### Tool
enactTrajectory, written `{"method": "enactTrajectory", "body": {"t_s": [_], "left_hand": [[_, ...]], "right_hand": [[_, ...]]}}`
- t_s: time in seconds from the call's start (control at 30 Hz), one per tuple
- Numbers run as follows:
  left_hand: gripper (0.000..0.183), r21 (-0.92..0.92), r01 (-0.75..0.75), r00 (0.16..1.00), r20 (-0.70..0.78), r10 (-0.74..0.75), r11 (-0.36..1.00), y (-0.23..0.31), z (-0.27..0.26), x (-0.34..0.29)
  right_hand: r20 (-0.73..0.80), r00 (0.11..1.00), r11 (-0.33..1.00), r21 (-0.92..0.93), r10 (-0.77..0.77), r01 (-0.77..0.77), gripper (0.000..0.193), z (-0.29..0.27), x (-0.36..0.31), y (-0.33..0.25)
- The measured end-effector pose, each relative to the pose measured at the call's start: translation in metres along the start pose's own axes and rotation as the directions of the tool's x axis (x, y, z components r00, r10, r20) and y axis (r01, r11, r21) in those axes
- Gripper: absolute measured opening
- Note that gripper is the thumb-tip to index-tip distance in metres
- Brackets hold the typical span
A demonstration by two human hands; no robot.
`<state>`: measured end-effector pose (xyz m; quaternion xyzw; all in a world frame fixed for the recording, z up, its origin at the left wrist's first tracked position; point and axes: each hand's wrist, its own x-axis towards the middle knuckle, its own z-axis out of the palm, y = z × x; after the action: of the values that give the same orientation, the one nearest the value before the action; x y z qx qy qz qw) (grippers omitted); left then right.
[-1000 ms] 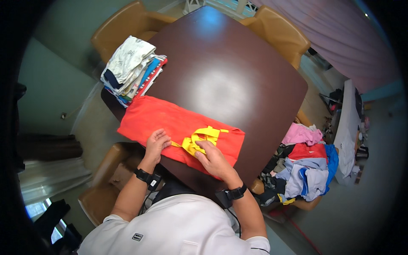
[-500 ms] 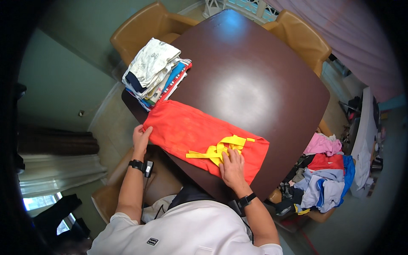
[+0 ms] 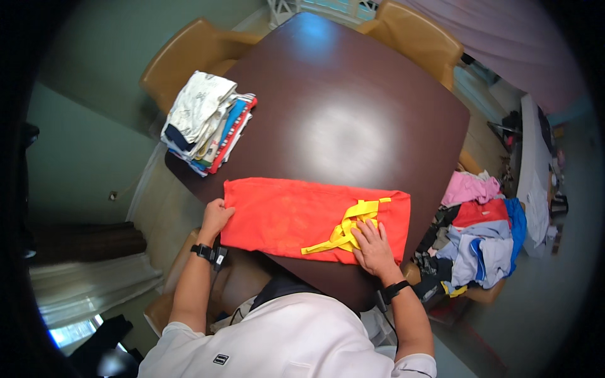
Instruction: The person folds several pieces of clothing on a brown table, including patterned pants, a red shirt, and a white polo shirt. Each item is smoothed, folded into a compact rectangle, and placed on a growing stack on the left side of the table.
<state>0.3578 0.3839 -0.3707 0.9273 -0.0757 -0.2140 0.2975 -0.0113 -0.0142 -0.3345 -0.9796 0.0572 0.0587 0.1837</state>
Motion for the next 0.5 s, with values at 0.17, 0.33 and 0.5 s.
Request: {"method": "enactTrajectory", "body": {"t_s": [0.17,0.33,0.5], "left_hand": [[0.02,-0.23,-0.048,0.999,-0.033,0.042,0.972,-0.017,0.012,-0.014],[0.02,-0.545,0.161,0.979,0.192,-0.065,0.823,-0.003,0.01,-0.026],[0.021,-0.632,0.257,0.954,0.288,-0.086,0.731,0.0,0.002,-0.033]], "right_hand": [[-0.115,0.987,0.993,0.043,0.116,-0.112,0.075,-0.004,-0.007,-0.009],[-0.226,0.951,0.975,0.107,0.213,-0.193,0.08,0.022,0.008,-0.038],[-0.186,0.964,0.981,0.07,0.192,-0.182,0.082,0.047,0.035,-0.058]]}}
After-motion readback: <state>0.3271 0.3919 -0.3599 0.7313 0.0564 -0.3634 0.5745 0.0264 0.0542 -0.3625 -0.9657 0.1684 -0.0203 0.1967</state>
